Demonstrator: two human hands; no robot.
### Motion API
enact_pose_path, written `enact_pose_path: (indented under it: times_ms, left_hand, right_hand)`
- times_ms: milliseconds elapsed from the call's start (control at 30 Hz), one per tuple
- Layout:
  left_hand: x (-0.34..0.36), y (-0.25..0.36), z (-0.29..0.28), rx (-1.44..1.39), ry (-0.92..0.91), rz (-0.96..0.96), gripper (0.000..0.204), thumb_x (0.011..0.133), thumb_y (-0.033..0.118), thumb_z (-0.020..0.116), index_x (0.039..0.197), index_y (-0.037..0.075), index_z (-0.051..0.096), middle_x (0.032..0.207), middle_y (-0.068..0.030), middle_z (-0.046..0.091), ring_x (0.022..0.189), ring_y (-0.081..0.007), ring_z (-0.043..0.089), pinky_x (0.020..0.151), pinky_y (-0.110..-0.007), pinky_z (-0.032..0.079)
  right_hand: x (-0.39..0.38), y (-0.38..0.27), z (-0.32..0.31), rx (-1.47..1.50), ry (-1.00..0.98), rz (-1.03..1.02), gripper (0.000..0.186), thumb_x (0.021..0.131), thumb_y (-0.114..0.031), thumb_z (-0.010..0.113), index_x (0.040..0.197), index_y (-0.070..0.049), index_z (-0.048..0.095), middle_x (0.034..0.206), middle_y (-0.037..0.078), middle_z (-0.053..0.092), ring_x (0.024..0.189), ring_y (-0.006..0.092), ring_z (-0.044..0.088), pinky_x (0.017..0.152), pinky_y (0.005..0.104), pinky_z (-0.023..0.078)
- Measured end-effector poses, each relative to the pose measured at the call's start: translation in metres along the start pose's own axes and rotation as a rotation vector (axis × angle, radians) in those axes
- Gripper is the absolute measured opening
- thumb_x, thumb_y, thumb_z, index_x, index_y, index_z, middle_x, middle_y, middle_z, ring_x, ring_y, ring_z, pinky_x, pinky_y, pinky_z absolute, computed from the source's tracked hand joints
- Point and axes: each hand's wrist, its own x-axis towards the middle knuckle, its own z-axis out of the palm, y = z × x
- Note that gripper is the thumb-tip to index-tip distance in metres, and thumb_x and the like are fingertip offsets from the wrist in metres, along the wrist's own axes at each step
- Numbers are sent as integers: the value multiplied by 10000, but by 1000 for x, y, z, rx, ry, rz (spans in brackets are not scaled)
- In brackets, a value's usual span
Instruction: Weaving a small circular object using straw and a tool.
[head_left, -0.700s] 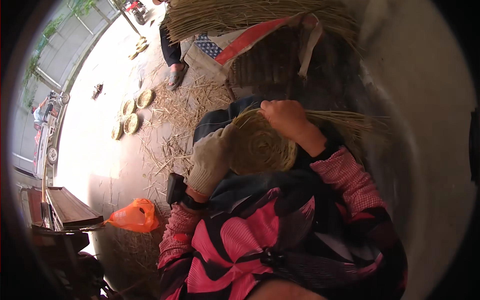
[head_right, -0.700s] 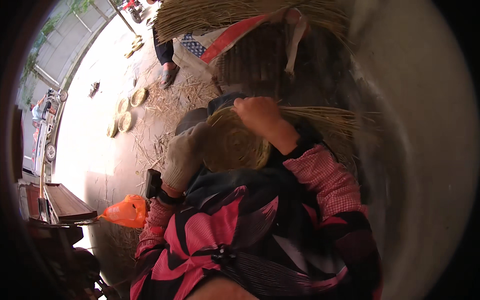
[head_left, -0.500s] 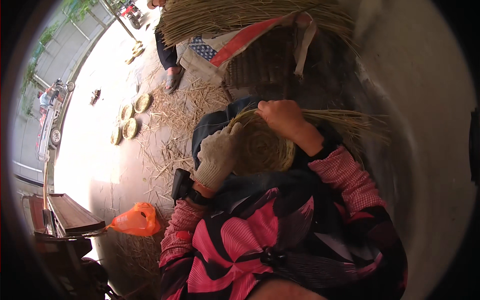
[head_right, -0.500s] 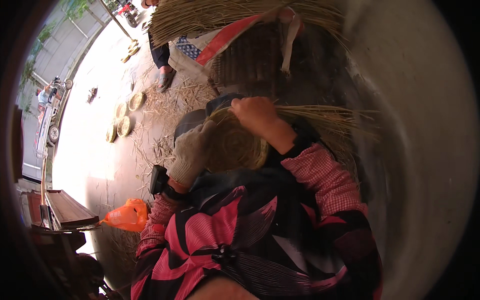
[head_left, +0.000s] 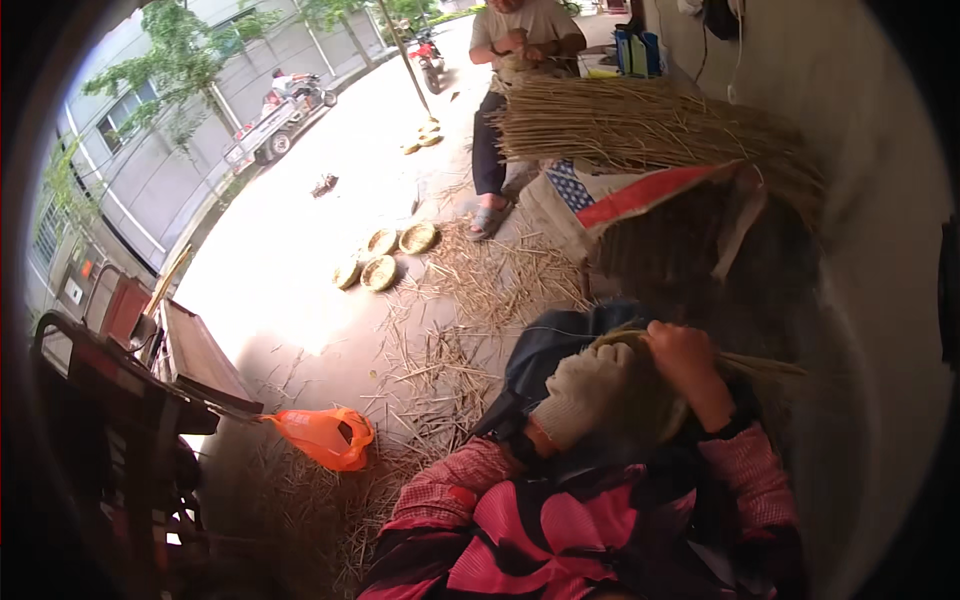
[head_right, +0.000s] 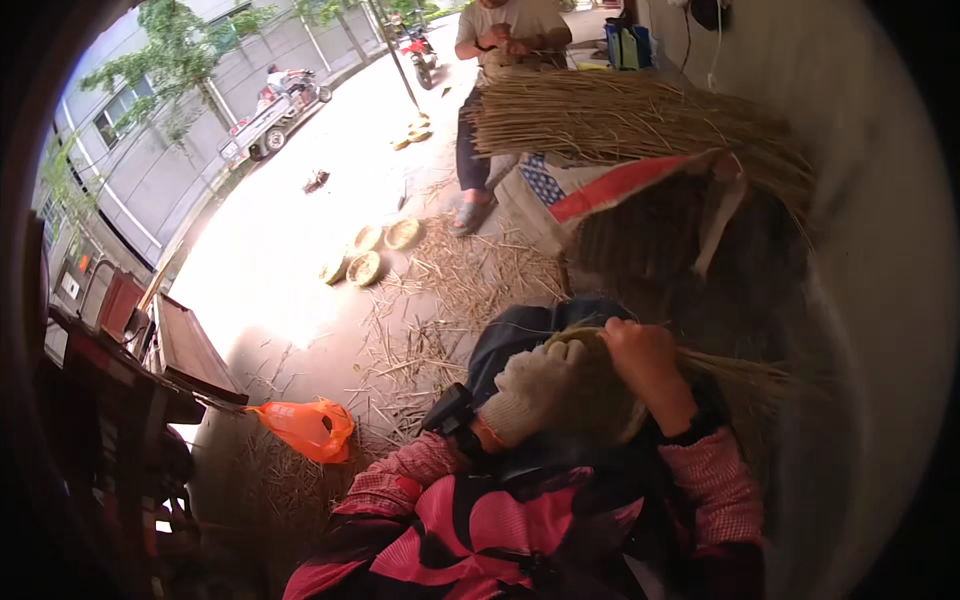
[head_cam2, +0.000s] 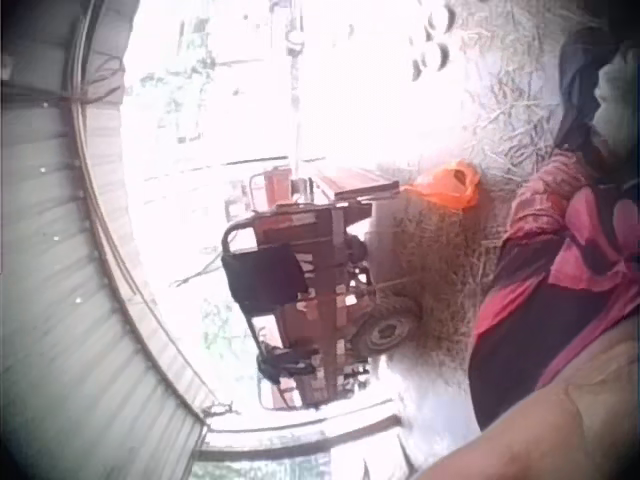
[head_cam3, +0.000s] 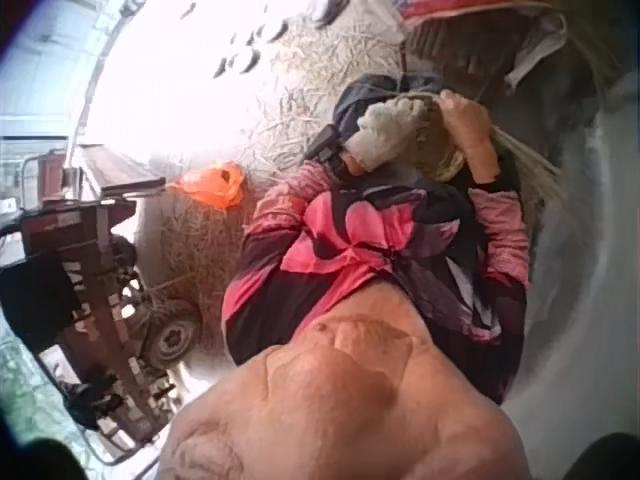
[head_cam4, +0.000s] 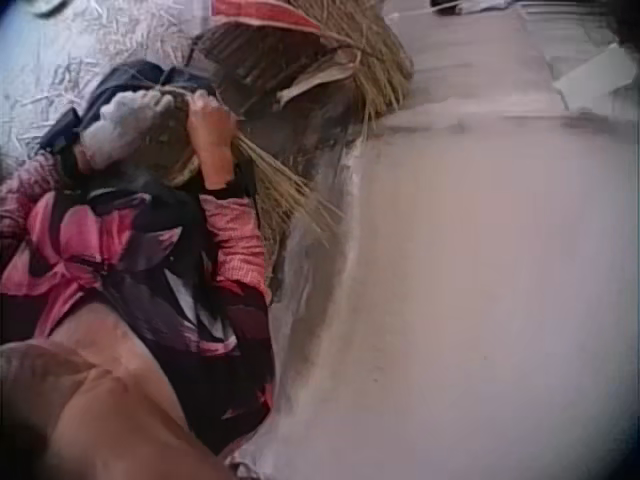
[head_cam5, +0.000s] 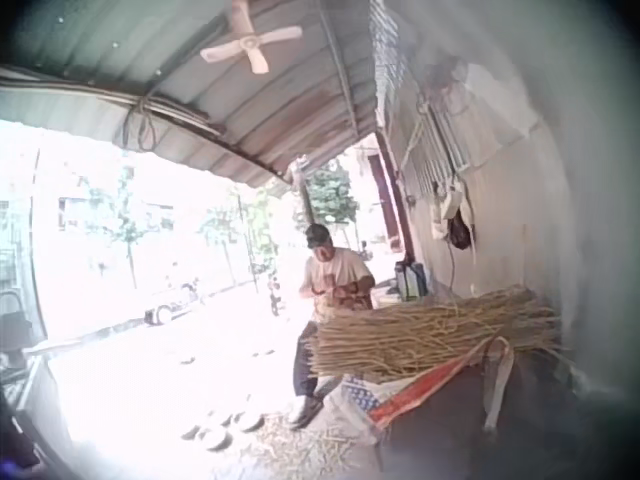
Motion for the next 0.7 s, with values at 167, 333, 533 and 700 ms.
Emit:
enact_pose_path:
  times_ms: [167, 333, 533, 700]
  left_hand:
    - [-10, 1, -6, -289, 506, 334, 591, 723, 278, 623, 1268, 50, 645, 1235, -150, 639, 1111, -314, 647, 910, -459, 550]
    - [-7, 2, -13, -275, 478, 543, 571, 763, 291, 615, 1261, 11, 621, 1327, -194, 592, 1265, -364, 573, 1056, -530, 447]
    - [34, 21, -43, -458, 602, 347, 443, 824, 169, 633, 1228, -10, 618, 1303, -237, 613, 1224, -392, 598, 993, -536, 491]
    - [24, -29, -63, -1063, 505, 87, 383, 1000, 105, 556, 1355, -39, 544, 1383, -211, 580, 1280, -304, 575, 1066, -402, 462]
  right_hand:
    - [0, 3, 3, 68, -37, 18, 267, 990, -361, 584, 898, -111, 599, 830, 115, 711, 752, 357, 709, 632, 490, 550]
    - [-2, 8, -1, 225, -25, -119, 193, 986, -311, 550, 942, -128, 594, 848, 100, 688, 755, 341, 698, 647, 484, 547]
    - [-7, -7, -21, 71, 109, -236, 95, 984, -193, 499, 1012, -156, 582, 934, 52, 634, 869, 246, 664, 758, 410, 533]
    - [-5, -1, -57, -231, 274, -361, 77, 971, -164, 508, 1017, -154, 569, 896, 28, 579, 854, 193, 638, 761, 388, 523]
